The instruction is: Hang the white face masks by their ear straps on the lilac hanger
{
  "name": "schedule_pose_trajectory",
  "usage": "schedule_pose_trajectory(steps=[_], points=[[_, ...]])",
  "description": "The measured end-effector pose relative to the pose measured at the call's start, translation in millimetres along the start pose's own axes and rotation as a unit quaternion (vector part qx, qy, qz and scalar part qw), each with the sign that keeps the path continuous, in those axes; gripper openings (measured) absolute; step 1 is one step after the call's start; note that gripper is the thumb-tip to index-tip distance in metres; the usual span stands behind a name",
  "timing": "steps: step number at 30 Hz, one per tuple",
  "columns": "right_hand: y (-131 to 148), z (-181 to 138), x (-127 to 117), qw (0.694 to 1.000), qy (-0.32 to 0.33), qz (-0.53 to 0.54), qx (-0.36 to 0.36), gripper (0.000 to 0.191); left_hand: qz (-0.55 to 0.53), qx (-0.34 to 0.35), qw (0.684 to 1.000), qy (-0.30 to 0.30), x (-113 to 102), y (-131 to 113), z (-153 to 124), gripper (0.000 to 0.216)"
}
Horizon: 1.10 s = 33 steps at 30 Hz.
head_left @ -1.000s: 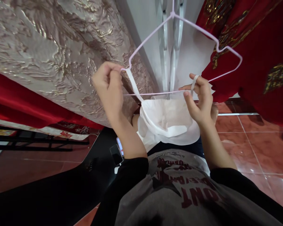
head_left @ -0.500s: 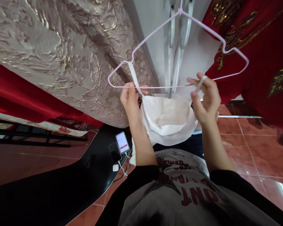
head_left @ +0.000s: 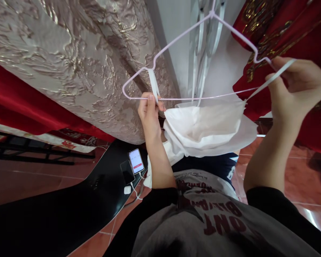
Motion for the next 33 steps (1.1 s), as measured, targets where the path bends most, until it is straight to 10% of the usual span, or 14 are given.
schedule_pose_trajectory(steps=[5, 14, 23, 33], points=[[21, 22, 27, 0.997, 0.017, -0.068, 0.021, 0.035, 0.017, 0.014, 0.999, 0.025, 0, -7, 2, 0.025], [-40, 13, -2, 0.996, -0.046, -0.038, 0.064, 0.028, -0.045, 0.016, 0.998, 0.027, -3, -3, 4, 0.024], [29, 25, 41, 0.994, 0.060, -0.086, 0.043, 0.030, -0.021, -0.004, 1.000, 0.023, -4, -3, 5, 0.024], [24, 19, 29, 0.991, -0.051, -0.109, -0.057, 0.029, -0.069, -0.009, 0.996, 0.050, -1, 3, 3, 0.021]])
Point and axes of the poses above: each hand's wrist, its own z-axis towards the middle knuckle, its own x-axis out of the palm, y = z × x, the point moved 8 cm from there along z, towards the middle knuckle, and after that the axes turned 15 degrees about x, right-handed, at the moved point
